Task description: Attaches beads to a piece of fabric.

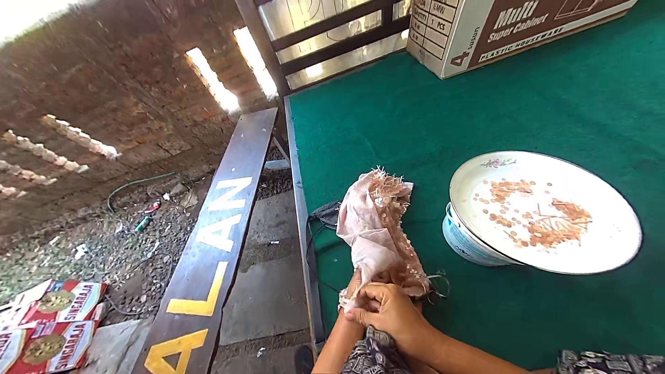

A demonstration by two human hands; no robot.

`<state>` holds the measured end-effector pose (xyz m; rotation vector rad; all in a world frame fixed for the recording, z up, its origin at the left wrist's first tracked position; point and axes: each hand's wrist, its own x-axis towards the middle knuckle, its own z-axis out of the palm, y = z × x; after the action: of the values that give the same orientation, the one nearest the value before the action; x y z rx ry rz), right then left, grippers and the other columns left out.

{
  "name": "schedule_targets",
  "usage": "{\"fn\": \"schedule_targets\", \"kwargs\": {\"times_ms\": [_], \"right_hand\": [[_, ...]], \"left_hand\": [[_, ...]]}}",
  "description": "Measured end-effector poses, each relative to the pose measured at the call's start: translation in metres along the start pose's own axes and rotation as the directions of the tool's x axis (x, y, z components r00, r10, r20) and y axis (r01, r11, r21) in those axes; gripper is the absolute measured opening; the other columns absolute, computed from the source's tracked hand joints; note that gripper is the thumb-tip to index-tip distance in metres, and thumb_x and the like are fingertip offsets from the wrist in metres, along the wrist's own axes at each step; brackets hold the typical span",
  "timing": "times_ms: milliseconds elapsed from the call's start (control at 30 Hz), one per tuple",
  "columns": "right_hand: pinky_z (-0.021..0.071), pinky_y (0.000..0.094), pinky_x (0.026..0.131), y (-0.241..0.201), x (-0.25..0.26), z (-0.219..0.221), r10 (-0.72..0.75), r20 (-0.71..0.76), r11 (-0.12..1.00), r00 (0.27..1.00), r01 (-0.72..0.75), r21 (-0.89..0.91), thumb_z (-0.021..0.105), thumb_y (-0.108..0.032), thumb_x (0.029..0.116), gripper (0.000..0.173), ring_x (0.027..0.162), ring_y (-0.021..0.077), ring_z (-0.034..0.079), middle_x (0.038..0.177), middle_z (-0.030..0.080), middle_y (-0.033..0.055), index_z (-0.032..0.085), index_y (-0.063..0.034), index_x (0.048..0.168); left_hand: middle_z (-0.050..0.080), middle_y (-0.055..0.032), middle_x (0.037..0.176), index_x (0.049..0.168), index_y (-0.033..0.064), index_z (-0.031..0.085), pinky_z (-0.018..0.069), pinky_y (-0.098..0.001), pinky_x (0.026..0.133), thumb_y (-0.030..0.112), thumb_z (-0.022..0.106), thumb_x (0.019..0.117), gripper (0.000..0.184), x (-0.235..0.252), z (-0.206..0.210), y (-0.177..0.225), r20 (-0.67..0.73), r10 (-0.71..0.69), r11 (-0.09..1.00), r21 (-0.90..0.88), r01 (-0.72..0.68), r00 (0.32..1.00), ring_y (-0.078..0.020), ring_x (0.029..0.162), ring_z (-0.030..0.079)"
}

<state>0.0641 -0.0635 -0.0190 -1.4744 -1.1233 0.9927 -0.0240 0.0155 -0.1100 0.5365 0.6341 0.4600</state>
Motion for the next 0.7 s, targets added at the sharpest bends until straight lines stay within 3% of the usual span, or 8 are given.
{"fn": "schedule_targets", "kwargs": {"times_ms": [67, 133, 267, 367, 467, 567, 633, 700], "right_hand": [[0.0447, 0.0238, 0.061, -0.011, -0.006, -0.012, 0.008, 0.081, 1.0, 0.997, -0.007, -0.01, 0.081, -0.026, 0.0832, 0.028, 0.062, 0.0038, 0.053, 0.069, 0.063, 0.0024, 0.071, -0.0005, 0.079], [0.0405, 0.0177, 0.057, -0.024, -0.011, -0.027, -0.044, 0.117, 0.999, 0.992, 0.044, 0.005, 0.082, -0.025, 0.0827, 0.029, 0.06, -0.0014, 0.05, 0.066, 0.059, -0.0009, 0.067, -0.0016, 0.074], [0.0335, 0.0094, 0.052, -0.048, -0.019, -0.05, -0.198, 0.006, 0.98, 0.98, 0.198, 0.009, 0.083, -0.027, 0.0813, 0.03, 0.058, -0.0089, 0.042, 0.065, 0.055, -0.0068, 0.065, -0.0057, 0.069], [0.0318, 0.0111, 0.048, -0.031, -0.014, -0.05, -0.027, -0.069, 1.0, 0.997, 0.026, -0.017, 0.084, -0.03, 0.078, 0.028, 0.051, -0.0096, 0.038, 0.058, 0.051, -0.0133, 0.065, -0.0113, 0.068], [0.0467, 0.0265, 0.057, 0.025, -0.004, -0.044, 0.331, -0.094, 0.943, 0.939, -0.333, -0.009, 0.086, -0.023, 0.0783, 0.027, 0.054, 0.0046, 0.051, 0.061, 0.056, -0.0029, 0.067, -0.0038, 0.076], [0.0448, 0.0302, 0.06, 0.074, -0.015, -0.038, 0.498, -0.133, 0.864, 0.857, -0.504, -0.01, 0.087, -0.023, 0.079, 0.029, 0.056, 0.0078, 0.049, 0.061, 0.054, -0.0011, 0.066, -0.0022, 0.075], [0.0451, 0.0301, 0.06, 0.084, -0.026, -0.035, 0.536, -0.128, 0.84, 0.835, -0.542, -0.02, 0.086, -0.024, 0.0797, 0.03, 0.056, 0.0078, 0.049, 0.061, 0.054, -0.0012, 0.066, -0.0028, 0.074], [0.0448, 0.0292, 0.059, 0.082, -0.029, -0.032, 0.532, -0.127, 0.842, 0.837, -0.539, -0.022, 0.086, -0.024, 0.0797, 0.03, 0.055, 0.0068, 0.049, 0.059, 0.053, -0.0023, 0.065, -0.0038, 0.073]], "left_hand": [[0.07, 0.0034, 0.086, 0.107, 0.0105, 0.061, 0.0552, -0.0209, 0.075, 0.023, 0.021, 0.1108, 0.042, -0.015, 0.036, 0.032, 0.027, 0.0, 0.994, 0.11, -0.003, 1.0, -0.002, 0.078, 0.066], [0.07, 0.0049, 0.085, 0.105, 0.0116, 0.06, 0.0567, -0.0221, 0.075, 0.02, 0.021, 0.1103, 0.041, -0.002, 0.051, 0.057, 0.082, 0.105, 0.976, 0.185, -0.119, 0.991, -0.0016, 0.079, 0.067], [0.071, 0.0027, 0.085, 0.103, 0.0129, 0.06, 0.0582, -0.0265, 0.075, 0.019, 0.018, 0.1102, 0.043, 0.046, 0.053, 0.094, -0.008, 0.394, 0.919, 0.008, -0.394, 0.919, -0.0055, 0.08, 0.068], [0.068, 0.0, 0.093, 0.112, 0.0064, 0.057, 0.0568, -0.0291, 0.081, 0.003, 0.033, 0.1038, 0.026, 0.059, 0.024, 0.067, -0.051, 0.524, 0.848, 0.131, -0.514, 0.85, -0.0073, 0.087, 0.066], [0.071, -0.0078, 0.097, 0.113, -0.0061, 0.064, 0.0568, -0.0318, 0.085, -0.004, 0.053, 0.0948, 0.021, 0.034, -0.019, 0.008, -0.075, 0.44, 0.746, 0.585, -0.318, 0.895, -0.0107, 0.089, 0.068], [0.072, -0.0195, 0.109, 0.113, -0.0092, 0.069, 0.0566, -0.0425, 0.092, -0.007, 0.055, 0.0938, 0.024, -0.029, -0.051, -0.011, -0.144, 0.227, 0.529, 0.849, 0.002, 0.963, -0.0236, 0.098, 0.071], [0.072, -0.0173, 0.1, 0.105, -0.0087, 0.069, 0.0572, -0.041, 0.082, -0.005, 0.051, 0.092, 0.022, -0.057, -0.058, -0.003, -0.212, 0.325, 0.506, 0.862, 0.02, 0.922, -0.0216, 0.088, 0.07], [0.071, -0.0107, 0.094, 0.101, -0.008, 0.067, 0.0562, -0.0334, 0.079, -0.001, 0.045, 0.0896, 0.026, -0.055, -0.055, 0.009, -0.217, 0.456, 0.562, 0.822, -0.09, 0.863, -0.0131, 0.082, 0.068]]}}
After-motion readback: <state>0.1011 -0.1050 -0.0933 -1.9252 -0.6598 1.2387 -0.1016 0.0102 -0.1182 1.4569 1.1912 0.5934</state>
